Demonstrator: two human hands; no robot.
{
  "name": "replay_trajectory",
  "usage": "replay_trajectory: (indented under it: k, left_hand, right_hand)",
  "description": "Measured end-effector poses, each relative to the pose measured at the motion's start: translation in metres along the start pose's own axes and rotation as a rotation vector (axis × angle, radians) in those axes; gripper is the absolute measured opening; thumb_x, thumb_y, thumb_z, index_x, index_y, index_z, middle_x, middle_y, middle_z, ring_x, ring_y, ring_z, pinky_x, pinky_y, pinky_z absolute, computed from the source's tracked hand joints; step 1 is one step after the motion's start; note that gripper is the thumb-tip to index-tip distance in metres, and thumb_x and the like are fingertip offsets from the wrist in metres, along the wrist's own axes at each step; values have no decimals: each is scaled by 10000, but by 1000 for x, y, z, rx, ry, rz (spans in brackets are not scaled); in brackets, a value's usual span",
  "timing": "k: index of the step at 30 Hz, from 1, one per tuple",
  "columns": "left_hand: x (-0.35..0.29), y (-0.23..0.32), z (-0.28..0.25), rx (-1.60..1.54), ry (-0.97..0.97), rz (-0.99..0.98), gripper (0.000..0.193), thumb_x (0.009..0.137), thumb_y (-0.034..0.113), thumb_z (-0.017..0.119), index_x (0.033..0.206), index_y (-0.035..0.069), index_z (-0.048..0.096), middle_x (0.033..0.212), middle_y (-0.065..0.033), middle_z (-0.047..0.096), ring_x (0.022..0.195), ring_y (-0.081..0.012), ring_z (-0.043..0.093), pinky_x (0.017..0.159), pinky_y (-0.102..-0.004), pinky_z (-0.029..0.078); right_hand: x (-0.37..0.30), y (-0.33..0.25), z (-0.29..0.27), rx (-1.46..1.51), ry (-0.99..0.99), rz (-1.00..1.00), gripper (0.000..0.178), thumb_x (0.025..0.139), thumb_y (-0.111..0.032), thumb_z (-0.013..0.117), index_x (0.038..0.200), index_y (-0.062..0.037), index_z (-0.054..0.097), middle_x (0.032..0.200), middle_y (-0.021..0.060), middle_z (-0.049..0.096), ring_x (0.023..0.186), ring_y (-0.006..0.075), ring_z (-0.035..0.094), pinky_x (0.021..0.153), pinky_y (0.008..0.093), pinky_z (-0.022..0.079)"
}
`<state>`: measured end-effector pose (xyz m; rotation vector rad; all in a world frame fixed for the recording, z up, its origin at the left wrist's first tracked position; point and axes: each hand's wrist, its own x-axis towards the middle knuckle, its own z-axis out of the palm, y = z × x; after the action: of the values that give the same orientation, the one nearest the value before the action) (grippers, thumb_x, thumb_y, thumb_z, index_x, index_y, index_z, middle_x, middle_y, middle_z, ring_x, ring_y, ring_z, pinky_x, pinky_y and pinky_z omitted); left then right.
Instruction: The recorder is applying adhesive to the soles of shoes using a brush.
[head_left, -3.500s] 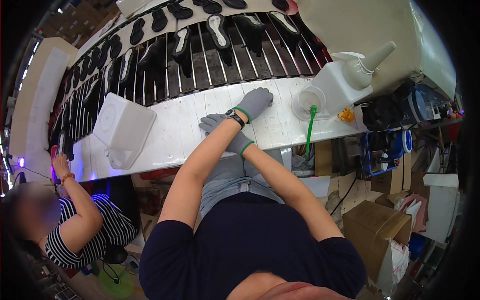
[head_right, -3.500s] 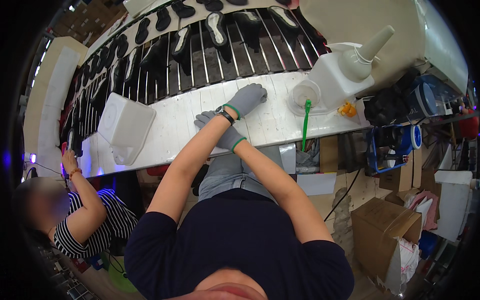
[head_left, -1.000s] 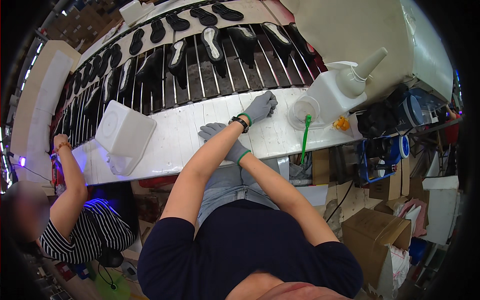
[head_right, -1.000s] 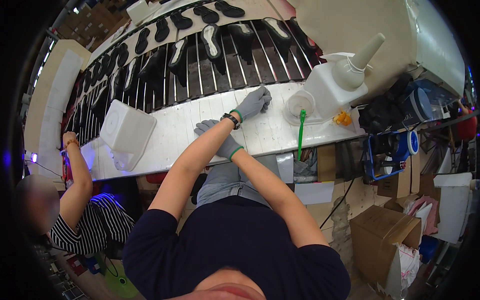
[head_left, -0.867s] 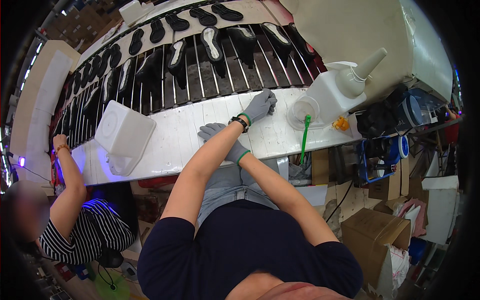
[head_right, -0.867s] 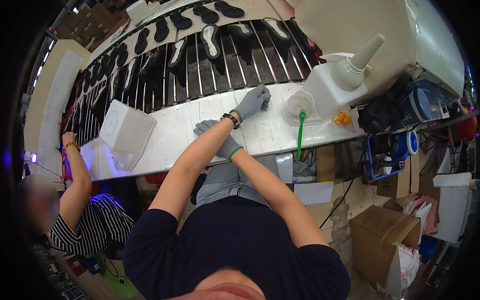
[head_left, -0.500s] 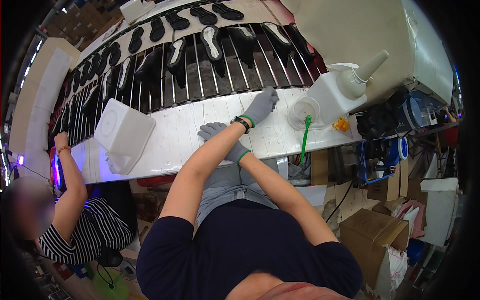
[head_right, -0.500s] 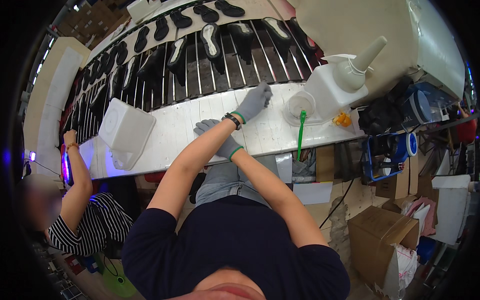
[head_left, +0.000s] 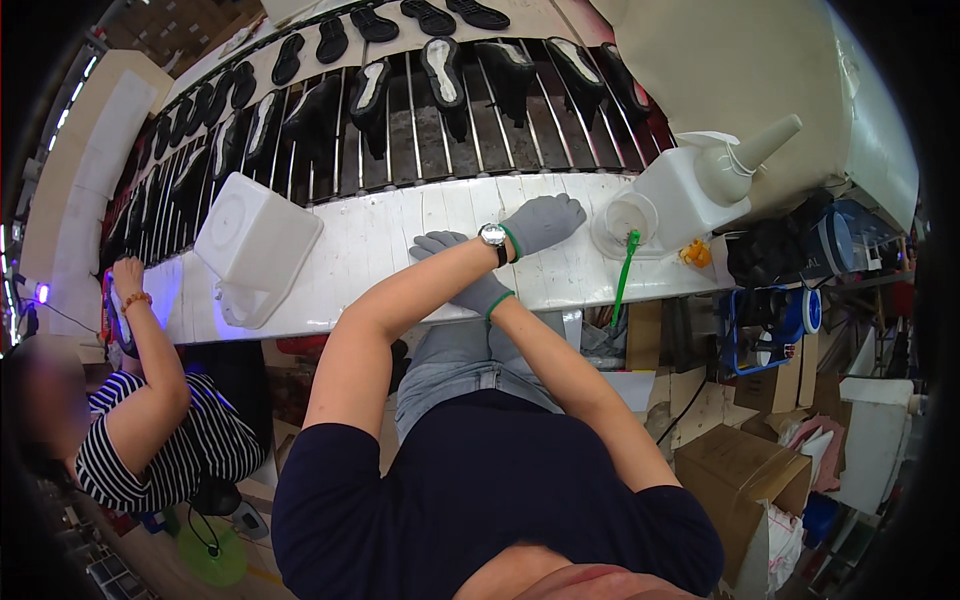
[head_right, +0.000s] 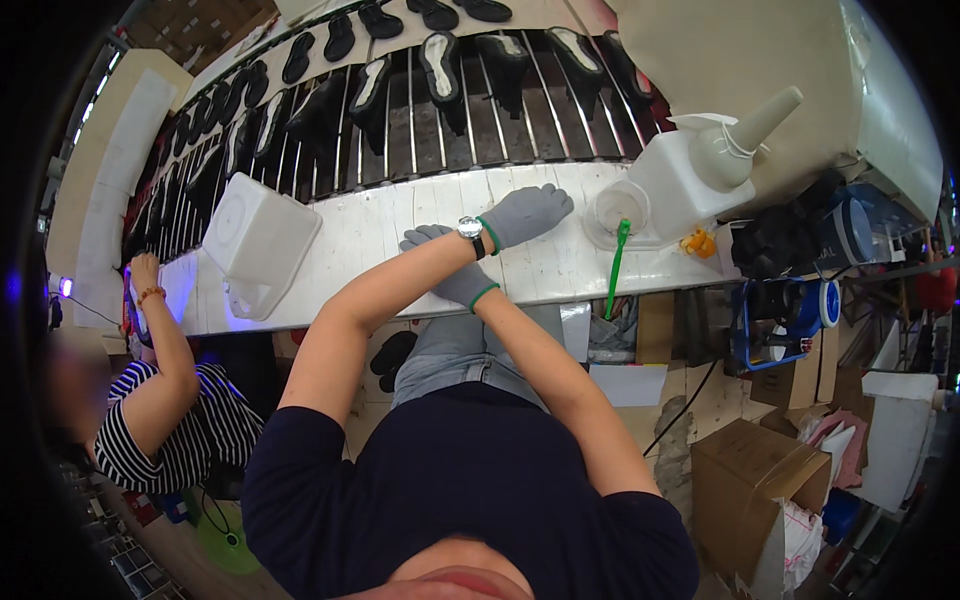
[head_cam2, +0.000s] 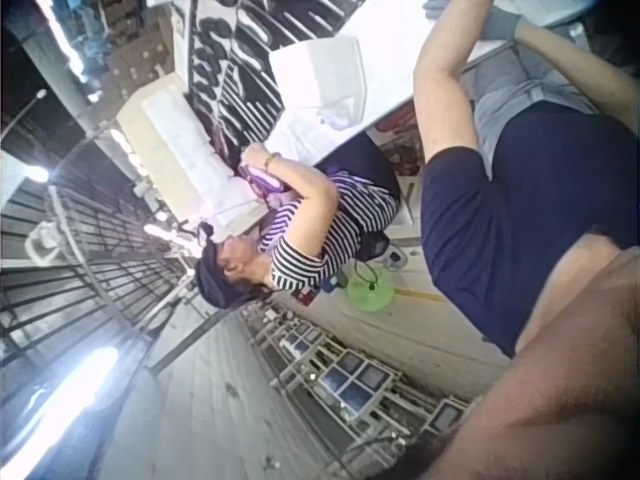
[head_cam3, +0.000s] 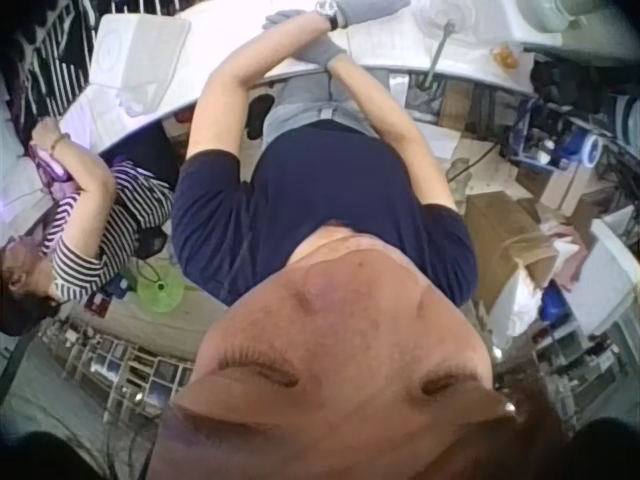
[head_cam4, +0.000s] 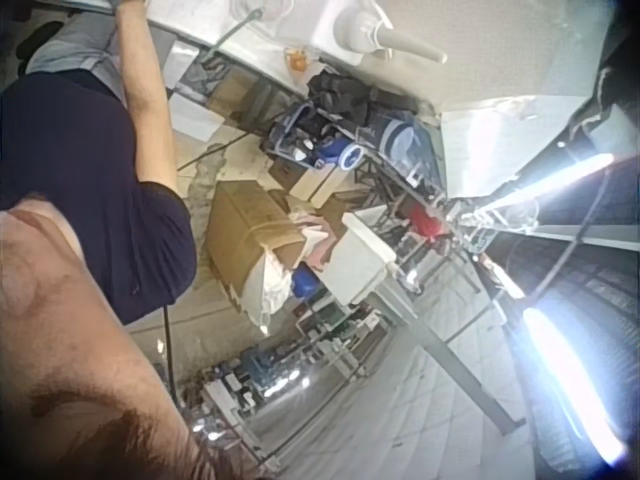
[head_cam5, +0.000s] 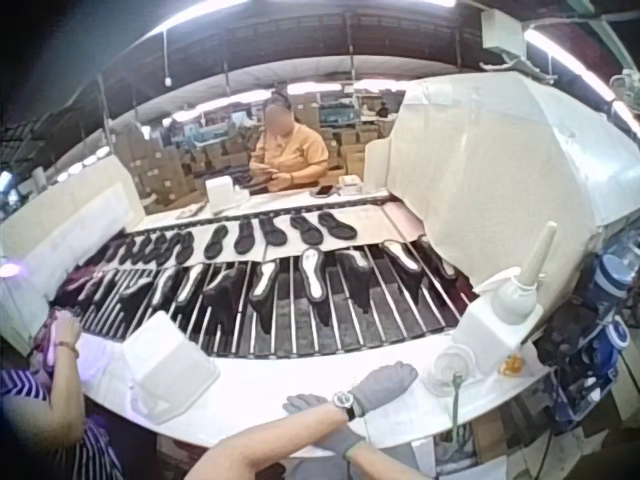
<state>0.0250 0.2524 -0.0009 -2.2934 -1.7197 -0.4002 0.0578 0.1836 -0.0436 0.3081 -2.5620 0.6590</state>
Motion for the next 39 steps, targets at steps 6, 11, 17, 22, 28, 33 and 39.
replay_trajectory:
  k: [6,11,17,22,28,33,39]
  left_hand:
    - [0,-10,13,-176,-60,-259,90,848,96,557,891,28,597,876,-129,582,811,-312,617,700,-405,533]
    - [-12,-24,17,-597,-2,-424,122,854,149,618,865,27,614,870,-136,571,838,-317,604,749,-414,485]
    - [-11,-34,21,-830,-5,-566,180,839,198,666,902,29,654,827,-105,589,760,-240,581,701,-343,462]
    - [-10,-34,19,-1110,59,-793,195,825,197,687,956,53,683,816,-104,625,779,-211,595,717,-320,475]
    - [-18,-20,19,-735,51,-516,179,800,198,717,922,72,679,902,-111,567,849,-264,595,768,-369,485]
    - [-11,-18,19,-590,-17,-438,148,845,195,659,884,55,633,953,-145,546,907,-327,581,796,-419,484]
    - [-10,-16,20,-373,-86,-387,211,904,211,579,944,4,574,967,-185,560,923,-361,582,815,-449,484]
  right_hand:
    - [-10,12,18,-3,-28,4,518,891,-322,507,1338,-62,471,1392,129,461,1312,295,400,1128,439,270]
    - [-8,10,18,-42,-138,41,561,887,-342,523,1365,-55,460,1441,138,431,1351,307,371,1143,448,256]
    - [-10,8,16,-34,-117,57,576,875,-338,547,1368,-54,457,1451,142,418,1353,313,366,1149,449,247]
    - [-12,6,12,5,-59,53,593,879,-342,544,1383,-47,441,1450,161,410,1349,331,357,1150,445,238]
    - [8,-11,-14,-60,-219,103,539,856,-283,550,1321,-18,486,1375,180,480,1281,343,430,1107,447,306]
    - [8,-8,-10,-86,-132,57,493,839,-262,554,1264,-14,528,1313,177,533,1218,341,484,1058,443,362]
    - [6,-7,-7,-90,-116,47,489,828,-272,565,1243,-14,545,1297,173,549,1208,339,495,1038,438,382]
